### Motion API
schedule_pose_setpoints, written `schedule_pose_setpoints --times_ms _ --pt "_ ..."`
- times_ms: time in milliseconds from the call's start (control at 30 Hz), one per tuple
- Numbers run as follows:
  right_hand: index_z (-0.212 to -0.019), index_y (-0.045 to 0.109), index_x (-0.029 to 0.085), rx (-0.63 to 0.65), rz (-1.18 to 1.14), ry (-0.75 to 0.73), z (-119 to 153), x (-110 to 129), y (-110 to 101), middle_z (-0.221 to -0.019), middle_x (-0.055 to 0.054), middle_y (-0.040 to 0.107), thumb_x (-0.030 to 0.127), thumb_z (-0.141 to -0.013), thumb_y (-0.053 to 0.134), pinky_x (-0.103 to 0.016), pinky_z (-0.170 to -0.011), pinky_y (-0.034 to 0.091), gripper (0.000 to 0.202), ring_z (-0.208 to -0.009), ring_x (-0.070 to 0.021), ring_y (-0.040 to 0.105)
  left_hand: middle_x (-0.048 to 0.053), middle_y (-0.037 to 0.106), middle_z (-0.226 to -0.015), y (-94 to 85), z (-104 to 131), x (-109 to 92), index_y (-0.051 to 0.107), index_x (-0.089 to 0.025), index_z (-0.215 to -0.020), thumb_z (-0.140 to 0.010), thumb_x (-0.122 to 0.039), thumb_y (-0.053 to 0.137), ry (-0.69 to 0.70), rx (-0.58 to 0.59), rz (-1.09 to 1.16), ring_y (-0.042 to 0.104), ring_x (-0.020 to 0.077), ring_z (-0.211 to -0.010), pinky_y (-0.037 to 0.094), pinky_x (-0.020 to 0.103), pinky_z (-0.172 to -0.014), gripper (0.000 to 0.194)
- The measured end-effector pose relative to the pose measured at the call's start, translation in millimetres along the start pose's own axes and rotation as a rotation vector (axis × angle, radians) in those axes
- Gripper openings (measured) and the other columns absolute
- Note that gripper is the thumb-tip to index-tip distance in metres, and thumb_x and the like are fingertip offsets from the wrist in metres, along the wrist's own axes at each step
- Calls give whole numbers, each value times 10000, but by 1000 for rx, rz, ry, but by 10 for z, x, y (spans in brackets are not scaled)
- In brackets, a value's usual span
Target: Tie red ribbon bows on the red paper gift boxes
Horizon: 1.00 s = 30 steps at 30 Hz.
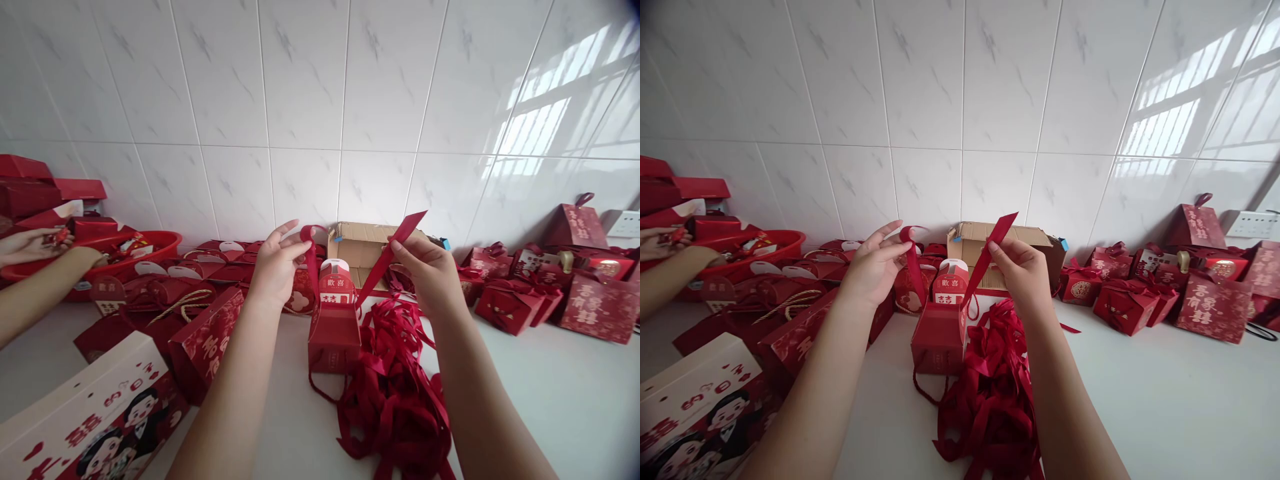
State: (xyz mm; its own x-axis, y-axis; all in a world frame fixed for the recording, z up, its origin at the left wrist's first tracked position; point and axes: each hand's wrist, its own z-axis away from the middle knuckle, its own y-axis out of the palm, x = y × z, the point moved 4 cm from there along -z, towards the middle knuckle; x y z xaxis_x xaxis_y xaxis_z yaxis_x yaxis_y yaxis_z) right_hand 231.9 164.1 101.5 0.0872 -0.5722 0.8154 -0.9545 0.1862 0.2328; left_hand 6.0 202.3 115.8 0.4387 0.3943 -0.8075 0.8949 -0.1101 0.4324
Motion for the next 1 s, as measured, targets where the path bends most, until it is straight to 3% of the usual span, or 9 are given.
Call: schedule_pose_setpoints --times_ms 300,400,500,600,767,1000 --pt "-817 709 212 8 13 -8 19 13 19 -813 -25 712 376 -689 739 -233 -598 507 210 -697 -129 641 43 715 -844 73 55 -90 640 -159 -935 -631 -143 723 119 48 -76 636 146 -791 473 262 -700 316" --pt "-812 706 216 25 23 -26 27 39 29 -812 -23 710 378 -711 719 -241 -609 501 191 -692 -127 633 36 713 -809 99 87 -122 590 -171 -794 -634 -159 734 132 52 -47 647 155 -798 473 265 -702 216" --pt "-806 707 220 35 46 -35 27 49 34 -817 -23 707 383 -731 701 -248 -621 494 180 -692 -123 627 11 694 -756 111 107 -135 499 -185 -683 -629 -149 748 164 61 -41 651 159 -812 467 254 -691 257" --pt "-802 708 217 43 60 -51 20 48 36 -799 -24 702 391 -740 689 -262 -627 492 185 -692 -130 622 -19 642 -698 124 111 -121 510 -179 -643 -642 -159 750 206 110 -77 643 139 -783 462 234 -679 241" --pt "-808 703 213 51 39 -75 17 56 36 -792 -23 693 379 -748 681 -275 -647 493 179 -720 -140 621 -8 662 -738 134 122 -111 658 -172 -730 -671 -154 735 269 157 -138 617 93 -716 476 213 -705 98" --pt "-776 695 220 49 8 -76 20 61 40 -764 -1 677 359 -738 700 -223 -605 471 145 -710 -112 607 45 707 -919 137 148 -188 697 -175 -877 -699 -181 713 327 127 -135 643 157 -923 486 287 -875 179"
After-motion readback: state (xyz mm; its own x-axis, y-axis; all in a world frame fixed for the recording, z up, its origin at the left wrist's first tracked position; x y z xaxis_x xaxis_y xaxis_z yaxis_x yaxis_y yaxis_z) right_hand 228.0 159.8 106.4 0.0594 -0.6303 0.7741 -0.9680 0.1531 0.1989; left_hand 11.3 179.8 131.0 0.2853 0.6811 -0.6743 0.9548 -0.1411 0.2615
